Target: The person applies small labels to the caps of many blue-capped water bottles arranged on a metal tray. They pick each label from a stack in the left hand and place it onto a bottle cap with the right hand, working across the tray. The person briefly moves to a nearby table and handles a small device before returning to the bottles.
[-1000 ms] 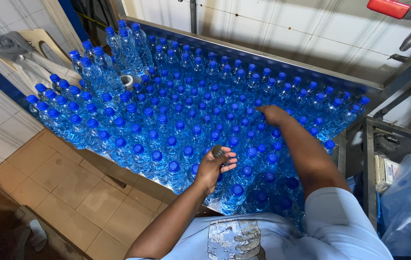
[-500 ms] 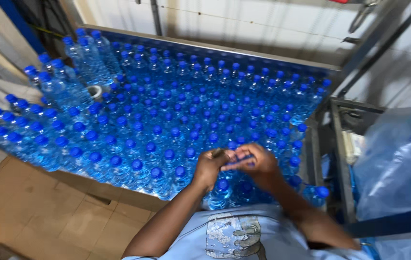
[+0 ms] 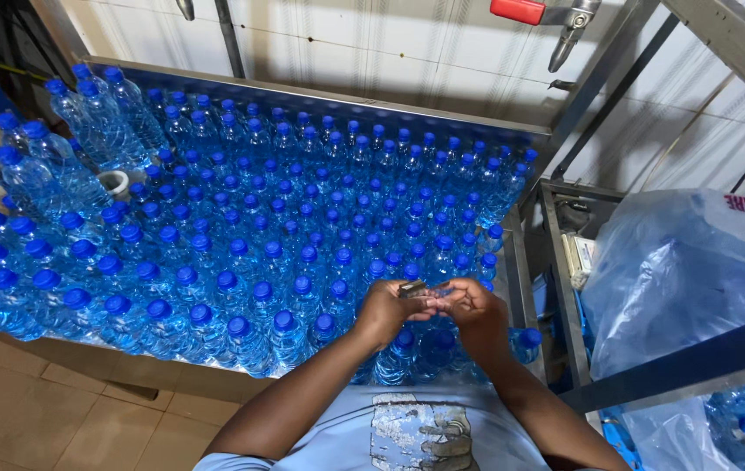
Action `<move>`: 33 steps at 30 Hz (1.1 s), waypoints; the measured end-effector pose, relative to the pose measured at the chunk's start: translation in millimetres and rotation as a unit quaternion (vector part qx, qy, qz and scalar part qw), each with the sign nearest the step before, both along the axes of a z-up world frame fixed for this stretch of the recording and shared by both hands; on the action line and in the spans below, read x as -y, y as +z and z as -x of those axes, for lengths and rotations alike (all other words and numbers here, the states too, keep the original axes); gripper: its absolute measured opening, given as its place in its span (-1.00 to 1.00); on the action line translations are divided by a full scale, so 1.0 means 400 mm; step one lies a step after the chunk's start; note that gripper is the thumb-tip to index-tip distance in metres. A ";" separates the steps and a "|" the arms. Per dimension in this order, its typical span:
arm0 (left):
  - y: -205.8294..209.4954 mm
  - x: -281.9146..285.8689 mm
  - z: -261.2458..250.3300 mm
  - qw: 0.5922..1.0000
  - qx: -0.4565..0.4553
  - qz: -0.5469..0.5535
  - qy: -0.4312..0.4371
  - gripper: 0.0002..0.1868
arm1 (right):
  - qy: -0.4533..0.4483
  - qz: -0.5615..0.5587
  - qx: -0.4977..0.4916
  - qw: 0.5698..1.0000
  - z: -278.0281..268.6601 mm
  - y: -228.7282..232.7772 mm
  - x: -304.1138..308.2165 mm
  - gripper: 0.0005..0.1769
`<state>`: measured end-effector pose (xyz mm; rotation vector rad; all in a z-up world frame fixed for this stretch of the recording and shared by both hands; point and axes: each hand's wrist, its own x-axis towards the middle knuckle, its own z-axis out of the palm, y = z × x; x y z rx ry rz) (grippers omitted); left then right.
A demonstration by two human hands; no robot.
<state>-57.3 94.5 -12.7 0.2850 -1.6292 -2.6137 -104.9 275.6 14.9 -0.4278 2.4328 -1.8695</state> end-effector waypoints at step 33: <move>0.055 0.091 -0.041 0.969 0.075 0.192 0.137 -0.80 | 0.317 -0.084 0.093 0.940 0.087 0.126 0.057 -0.73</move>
